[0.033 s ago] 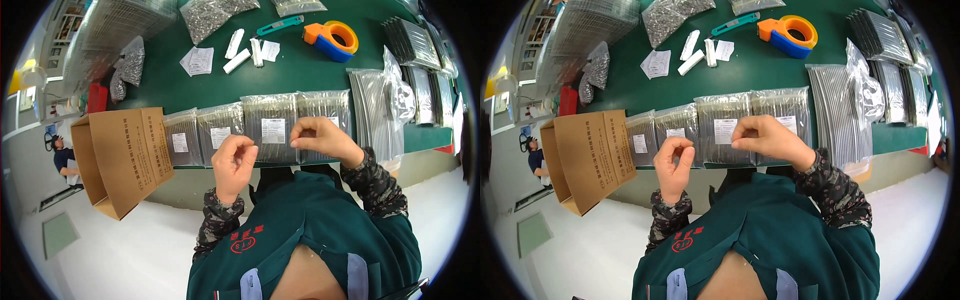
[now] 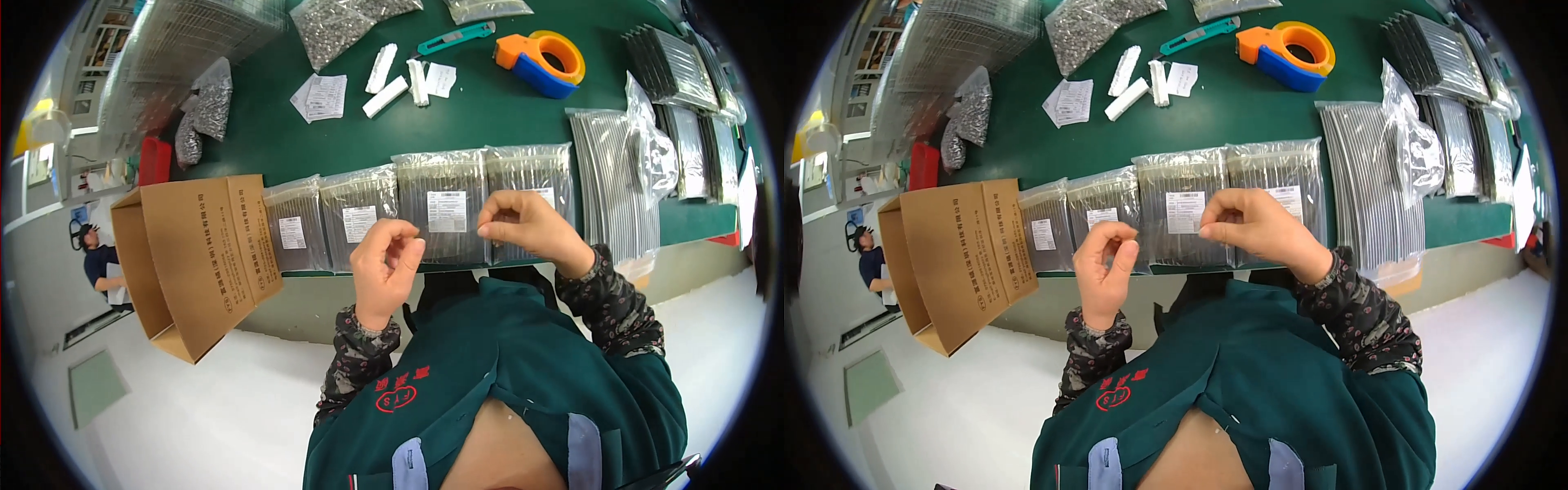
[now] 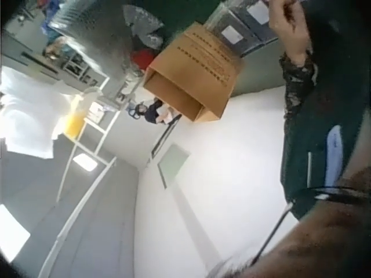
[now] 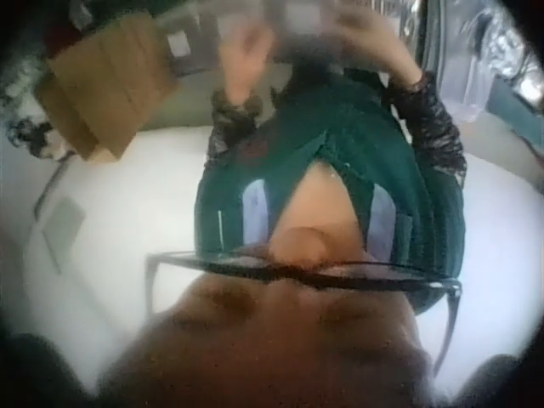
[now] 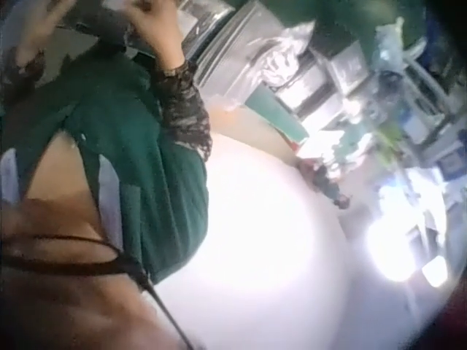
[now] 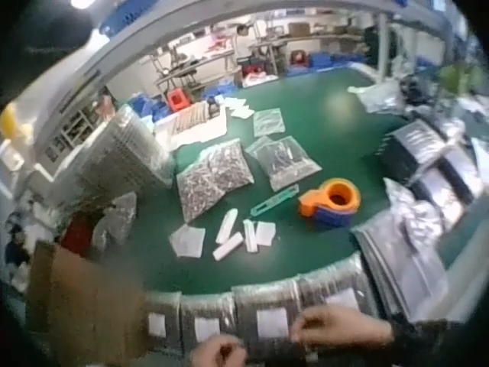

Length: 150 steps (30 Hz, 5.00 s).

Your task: Packing bagged metal components into a cardboard box and cutting foam cushioning.

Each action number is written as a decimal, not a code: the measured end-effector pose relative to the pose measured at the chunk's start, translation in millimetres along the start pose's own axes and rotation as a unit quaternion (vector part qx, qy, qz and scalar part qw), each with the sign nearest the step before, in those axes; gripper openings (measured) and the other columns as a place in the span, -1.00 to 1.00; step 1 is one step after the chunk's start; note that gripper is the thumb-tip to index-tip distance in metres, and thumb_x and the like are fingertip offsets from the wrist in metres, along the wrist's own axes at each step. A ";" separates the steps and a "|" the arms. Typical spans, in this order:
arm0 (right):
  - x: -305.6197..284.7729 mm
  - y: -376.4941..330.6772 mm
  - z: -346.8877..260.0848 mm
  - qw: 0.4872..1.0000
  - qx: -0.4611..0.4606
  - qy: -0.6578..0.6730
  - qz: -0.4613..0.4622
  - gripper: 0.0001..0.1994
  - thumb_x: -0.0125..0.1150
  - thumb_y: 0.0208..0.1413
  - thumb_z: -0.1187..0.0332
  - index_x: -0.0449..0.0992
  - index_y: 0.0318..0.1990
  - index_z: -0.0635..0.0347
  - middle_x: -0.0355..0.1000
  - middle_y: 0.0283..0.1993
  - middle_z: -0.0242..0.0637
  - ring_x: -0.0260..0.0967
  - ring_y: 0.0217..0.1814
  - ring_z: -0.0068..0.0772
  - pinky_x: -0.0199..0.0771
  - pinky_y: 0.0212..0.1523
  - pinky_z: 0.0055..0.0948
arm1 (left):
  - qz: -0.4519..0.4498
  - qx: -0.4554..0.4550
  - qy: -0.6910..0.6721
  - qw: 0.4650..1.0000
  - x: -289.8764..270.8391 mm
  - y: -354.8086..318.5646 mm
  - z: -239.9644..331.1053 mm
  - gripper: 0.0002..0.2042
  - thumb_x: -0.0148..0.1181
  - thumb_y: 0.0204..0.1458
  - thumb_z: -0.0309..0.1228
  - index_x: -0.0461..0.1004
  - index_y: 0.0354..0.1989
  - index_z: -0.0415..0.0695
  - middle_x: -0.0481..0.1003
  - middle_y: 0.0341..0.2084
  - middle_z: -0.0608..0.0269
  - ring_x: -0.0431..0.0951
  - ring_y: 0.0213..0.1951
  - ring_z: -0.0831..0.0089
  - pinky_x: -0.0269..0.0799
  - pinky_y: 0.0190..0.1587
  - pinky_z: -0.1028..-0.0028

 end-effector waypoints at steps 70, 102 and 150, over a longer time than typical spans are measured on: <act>75.7 50.5 47.2 0.704 -0.136 -0.693 0.071 -0.22 -0.09 -0.05 -0.14 -0.01 0.22 0.23 -0.21 0.33 -0.10 -0.37 0.39 -0.18 -0.43 0.31 -0.17 | 0.070 -0.121 0.194 0.971 -52.3 5.1 -72.2 -0.46 0.05 -0.05 -0.43 0.05 0.15 -0.20 0.50 -0.38 0.17 0.49 -0.56 0.24 0.39 -0.49 0.35; -179.2 69.5 -53.4 0.635 0.001 -0.645 0.424 -0.38 0.21 -0.16 0.34 0.14 0.10 0.32 0.33 -0.14 -0.10 0.23 -0.01 -0.10 0.08 0.11 -0.21 | 0.066 -0.014 0.226 0.972 -82.4 -24.2 -57.1 -0.68 0.13 -0.12 -0.50 0.34 -0.13 -0.21 0.47 -0.58 0.28 0.40 -0.68 0.45 0.34 -0.57 0.50; 11.7 -4.9 -123.2 0.741 -0.270 -0.580 0.207 -0.41 0.22 -0.31 0.33 0.30 0.04 -0.06 0.23 -0.44 -0.14 0.31 -0.42 -0.10 0.35 -0.42 -0.25 | 0.055 0.381 0.295 0.874 8.1 21.5 109.2 -0.87 0.12 -0.19 -0.62 0.33 -0.44 -0.26 0.36 -0.51 0.16 0.36 -0.46 0.23 0.33 -0.41 0.37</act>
Point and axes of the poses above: each hand's wrist, its own y-axis towards the middle knuckle, its own x-axis out of the palm, z = x × y, the point moved 9 cm from there along y, towards the middle knuckle
